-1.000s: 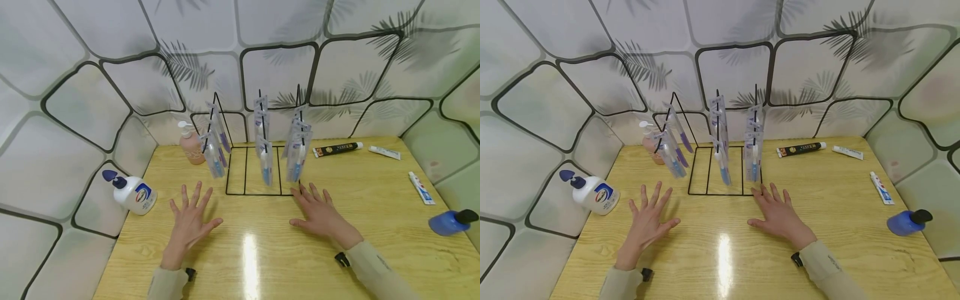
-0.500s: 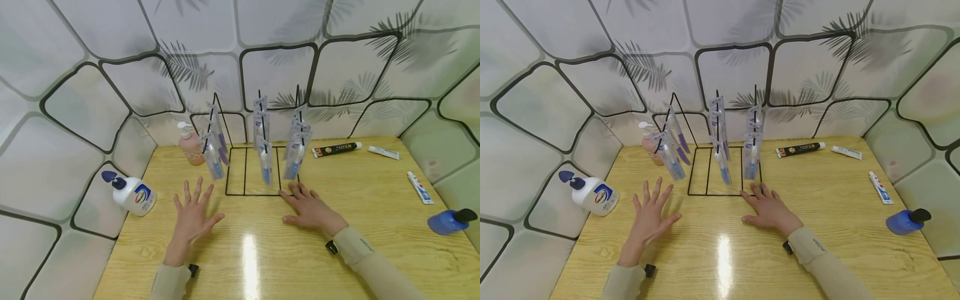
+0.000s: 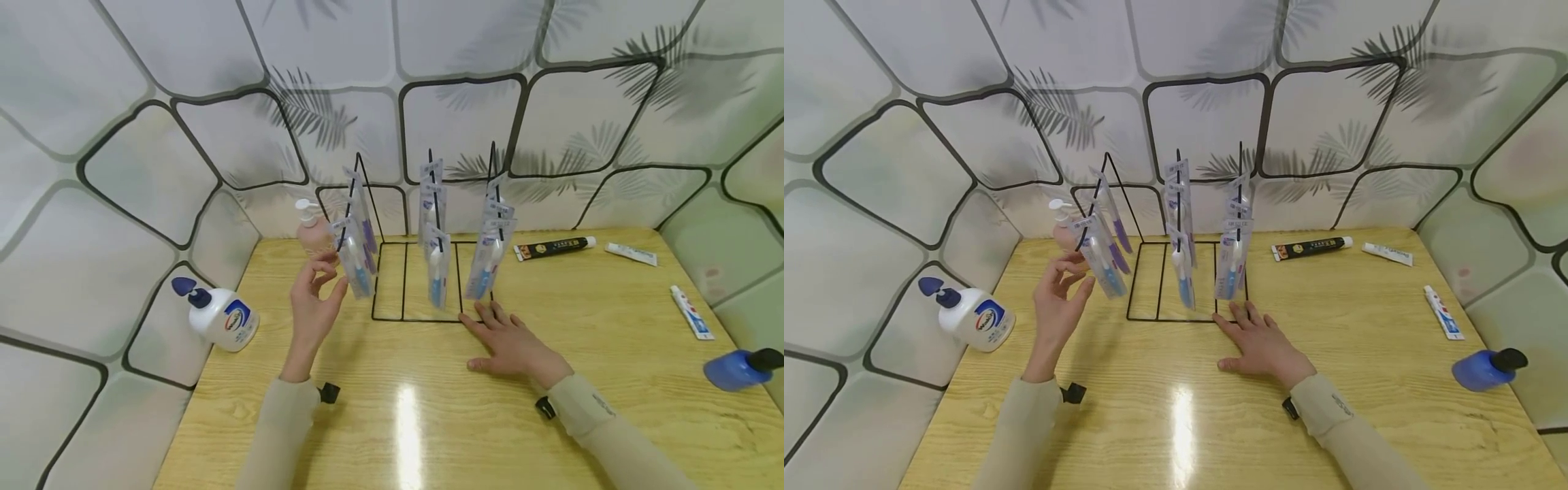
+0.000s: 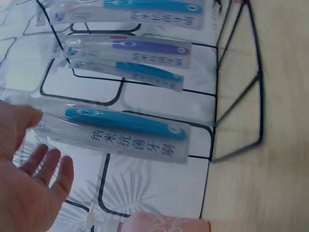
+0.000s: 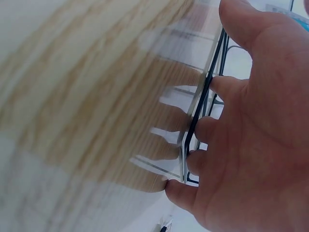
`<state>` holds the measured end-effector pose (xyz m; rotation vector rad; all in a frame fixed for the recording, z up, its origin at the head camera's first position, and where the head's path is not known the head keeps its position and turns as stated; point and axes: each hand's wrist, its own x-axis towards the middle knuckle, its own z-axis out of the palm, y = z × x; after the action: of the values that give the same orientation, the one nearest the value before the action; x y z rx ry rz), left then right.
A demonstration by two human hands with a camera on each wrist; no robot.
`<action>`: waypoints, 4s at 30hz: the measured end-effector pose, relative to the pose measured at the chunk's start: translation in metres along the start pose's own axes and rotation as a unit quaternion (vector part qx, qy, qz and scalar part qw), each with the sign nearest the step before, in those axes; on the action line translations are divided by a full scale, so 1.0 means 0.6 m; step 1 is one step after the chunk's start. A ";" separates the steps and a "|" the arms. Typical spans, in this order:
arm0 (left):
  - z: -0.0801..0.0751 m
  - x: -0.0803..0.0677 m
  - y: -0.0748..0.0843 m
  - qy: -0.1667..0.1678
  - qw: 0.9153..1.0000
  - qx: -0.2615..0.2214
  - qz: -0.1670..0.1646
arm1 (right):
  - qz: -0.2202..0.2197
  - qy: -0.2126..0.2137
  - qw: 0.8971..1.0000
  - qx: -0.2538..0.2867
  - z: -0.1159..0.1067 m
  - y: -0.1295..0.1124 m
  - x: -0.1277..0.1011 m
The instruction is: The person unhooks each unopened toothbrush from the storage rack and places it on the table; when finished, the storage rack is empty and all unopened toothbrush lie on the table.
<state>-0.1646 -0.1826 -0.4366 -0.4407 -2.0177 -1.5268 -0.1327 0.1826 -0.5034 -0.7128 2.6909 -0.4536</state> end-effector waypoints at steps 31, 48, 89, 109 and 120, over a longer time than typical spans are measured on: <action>0.061 -0.026 0.009 -0.126 0.990 -0.045 -0.040 | 0.003 -0.009 1.000 -0.008 0.000 0.002 0.001; -0.069 -0.095 -0.064 -0.177 0.939 0.139 -0.260 | 0.011 -0.016 1.000 -0.001 -0.002 0.002 0.001; -0.166 -0.039 -0.118 -0.303 0.833 0.377 -0.268 | 0.007 -0.016 1.000 0.008 -0.003 -0.001 0.001; -0.161 -0.020 -0.095 -0.273 0.846 0.386 -0.247 | 0.006 -0.014 1.000 0.013 -0.003 -0.002 0.001; -0.076 0.051 -0.049 -0.162 0.958 0.204 -0.118 | 0.006 -0.011 1.000 0.020 0.002 0.002 0.001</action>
<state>-0.1944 -0.2371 -0.4320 -0.3021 -2.6471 -1.1720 -0.1331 0.1832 -0.5053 -0.6853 2.6575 -0.4916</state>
